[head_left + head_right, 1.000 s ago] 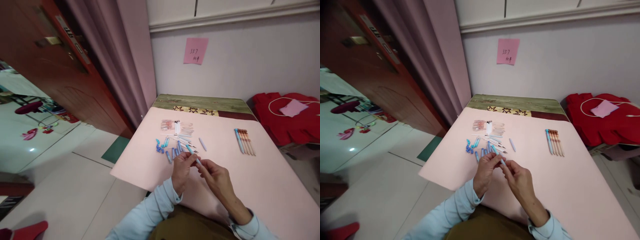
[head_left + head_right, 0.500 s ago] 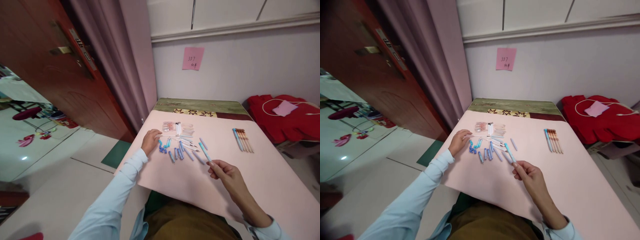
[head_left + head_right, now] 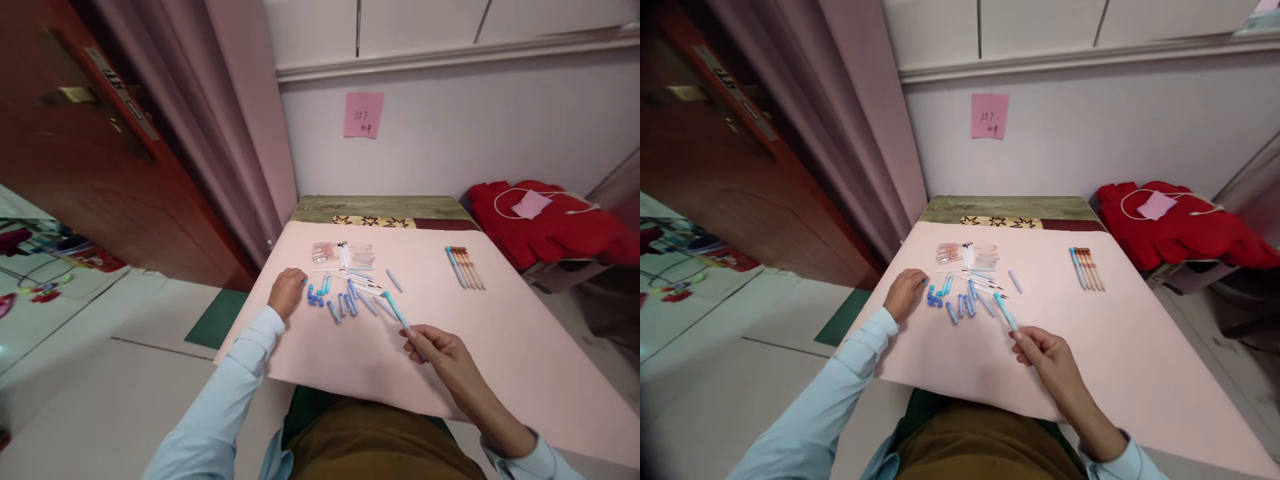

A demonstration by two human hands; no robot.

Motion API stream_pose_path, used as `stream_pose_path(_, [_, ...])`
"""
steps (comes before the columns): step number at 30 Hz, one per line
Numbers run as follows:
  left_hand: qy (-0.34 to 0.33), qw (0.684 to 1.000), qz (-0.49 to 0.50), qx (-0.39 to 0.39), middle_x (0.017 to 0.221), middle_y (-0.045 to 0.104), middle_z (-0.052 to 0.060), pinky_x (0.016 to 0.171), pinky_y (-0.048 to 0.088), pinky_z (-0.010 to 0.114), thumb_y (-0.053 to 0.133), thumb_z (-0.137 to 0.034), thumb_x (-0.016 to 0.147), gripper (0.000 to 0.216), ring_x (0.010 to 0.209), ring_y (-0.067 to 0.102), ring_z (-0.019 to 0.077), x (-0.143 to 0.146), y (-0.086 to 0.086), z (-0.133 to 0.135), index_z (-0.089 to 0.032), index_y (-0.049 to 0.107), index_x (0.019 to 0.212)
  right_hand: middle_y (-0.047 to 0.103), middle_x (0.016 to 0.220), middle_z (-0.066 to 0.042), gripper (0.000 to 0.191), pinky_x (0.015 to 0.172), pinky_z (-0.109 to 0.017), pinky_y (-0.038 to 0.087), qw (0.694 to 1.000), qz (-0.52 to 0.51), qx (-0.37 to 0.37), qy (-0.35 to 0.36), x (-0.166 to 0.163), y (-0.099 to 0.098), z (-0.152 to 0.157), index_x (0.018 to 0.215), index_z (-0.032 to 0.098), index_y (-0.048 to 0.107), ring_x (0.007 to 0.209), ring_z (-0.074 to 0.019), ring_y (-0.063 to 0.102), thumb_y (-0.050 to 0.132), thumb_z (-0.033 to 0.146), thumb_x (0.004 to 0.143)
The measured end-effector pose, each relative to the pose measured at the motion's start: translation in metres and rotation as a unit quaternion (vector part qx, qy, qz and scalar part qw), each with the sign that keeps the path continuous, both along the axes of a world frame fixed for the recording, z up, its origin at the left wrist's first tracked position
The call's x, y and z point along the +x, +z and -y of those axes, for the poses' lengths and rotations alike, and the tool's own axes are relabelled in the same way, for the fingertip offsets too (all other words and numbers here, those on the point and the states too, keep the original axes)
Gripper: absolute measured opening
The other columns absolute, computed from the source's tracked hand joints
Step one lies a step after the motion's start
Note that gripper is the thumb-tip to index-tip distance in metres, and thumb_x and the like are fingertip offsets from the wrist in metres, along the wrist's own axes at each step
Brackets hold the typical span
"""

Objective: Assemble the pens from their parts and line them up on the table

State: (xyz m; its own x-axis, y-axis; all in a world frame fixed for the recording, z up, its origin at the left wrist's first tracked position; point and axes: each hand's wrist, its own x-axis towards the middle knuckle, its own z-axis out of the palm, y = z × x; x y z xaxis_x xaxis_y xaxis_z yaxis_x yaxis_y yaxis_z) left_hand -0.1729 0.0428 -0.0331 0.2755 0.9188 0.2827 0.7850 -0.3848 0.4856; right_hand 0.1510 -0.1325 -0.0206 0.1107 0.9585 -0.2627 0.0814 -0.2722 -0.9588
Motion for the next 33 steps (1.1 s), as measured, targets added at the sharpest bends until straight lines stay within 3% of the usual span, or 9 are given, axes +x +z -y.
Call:
stream_pose_path(3, [0.108,0.968,0.227,-0.019,0.096,0.071,0.009,0.093,0.047,0.041,0.064,-0.027,0.08,0.014,0.094,0.063,0.0249,0.028,0.02,0.02,-0.019,0.071,0.09,0.069,0.075,-0.007,0.05,0.067,-0.03,0.052,1.0,0.012,0.024,0.012,-0.011,0.006,-0.002,0.084,0.017,0.078,0.071,-0.0195,0.061,0.07,0.065,0.073])
stream_pose_path(4, [0.119,0.931,0.338,-0.065,0.092,0.071,0.008,0.088,0.05,0.039,0.068,-0.03,0.078,0.019,0.087,0.065,0.023,0.042,0.027,0.03,-0.019,0.071,0.093,0.069,0.074,-0.007,0.048,0.067,-0.03,0.052,0.999,0.015,0.032,0.019,-0.016,0.008,-0.003,0.083,0.017,0.078,0.069,-0.0188,0.06,0.07,0.064,0.073])
stream_pose_path(6, [0.082,0.815,0.532,-0.215,0.087,0.072,0.007,0.083,0.053,0.038,0.073,-0.035,0.075,0.028,0.077,0.068,0.0201,0.075,0.039,0.052,-0.017,0.069,0.096,0.068,0.073,-0.005,0.048,0.064,-0.03,0.051,0.999,0.012,0.048,0.021,-0.025,0.012,-0.004,0.088,0.018,0.078,0.065,-0.0173,0.058,0.071,0.063,0.073])
stream_pose_path(9, [0.043,0.647,0.665,-0.371,0.093,0.074,0.01,0.085,0.055,0.035,0.079,-0.032,0.072,0.028,0.081,0.071,0.0195,0.115,0.051,0.081,-0.014,0.069,0.092,0.069,0.075,-0.005,0.05,0.06,-0.029,0.05,0.997,0.0,0.079,0.002,-0.034,0.017,-0.004,0.098,0.019,0.077,0.063,-0.016,0.056,0.073,0.061,0.072])
stream_pose_path(11, [0.058,0.587,0.704,-0.395,0.093,0.075,0.009,0.087,0.056,0.033,0.078,-0.027,0.075,0.021,0.084,0.072,0.0184,0.129,0.055,0.091,-0.014,0.069,0.089,0.069,0.075,-0.004,0.048,0.059,-0.028,0.049,0.996,0.0,0.093,-0.008,-0.036,0.019,-0.003,0.099,0.019,0.076,0.063,-0.0153,0.056,0.073,0.059,0.073])
stream_pose_path(13, [0.074,0.558,0.722,-0.402,0.091,0.075,0.008,0.086,0.056,0.031,0.075,-0.024,0.078,0.015,0.083,0.072,0.0173,0.134,0.057,0.095,-0.014,0.069,0.087,0.069,0.074,-0.004,0.046,0.057,-0.027,0.048,0.995,0.004,0.099,-0.018,-0.034,0.019,0.0,0.097,0.018,0.077,0.062,-0.0148,0.055,0.072,0.058,0.074])
stream_pose_path(17, [0.084,0.548,0.727,-0.404,0.086,0.075,0.007,0.083,0.056,0.029,0.073,-0.024,0.081,0.013,0.081,0.071,0.0158,0.132,0.06,0.095,-0.014,0.07,0.087,0.068,0.071,-0.005,0.044,0.056,-0.027,0.048,0.994,0.016,0.099,-0.032,-0.03,0.018,0.006,0.095,0.017,0.076,0.06,-0.015,0.055,0.072,0.057,0.075])
stream_pose_path(28, [0.051,0.628,0.702,-0.331,0.092,0.075,0.009,0.084,0.056,0.032,0.08,-0.031,0.073,0.029,0.086,0.072,0.0187,0.136,0.069,0.113,-0.015,0.067,0.093,0.067,0.066,-0.005,0.05,0.056,-0.029,0.051,0.992,0.03,0.113,-0.036,-0.032,0.028,0.012,0.09,0.018,0.076,0.058,-0.0166,0.058,0.069,0.064,0.072])
stream_pose_path(33, [0.055,0.629,0.705,-0.324,0.093,0.075,0.009,0.083,0.056,0.033,0.08,-0.032,0.072,0.031,0.083,0.072,0.0184,0.13,0.073,0.126,-0.015,0.066,0.093,0.066,0.067,-0.003,0.047,0.06,-0.029,0.052,0.994,-0.022,0.109,-0.014,-0.04,0.026,0.018,0.097,0.018,0.073,0.06,-0.016,0.06,0.075,0.057,0.072])
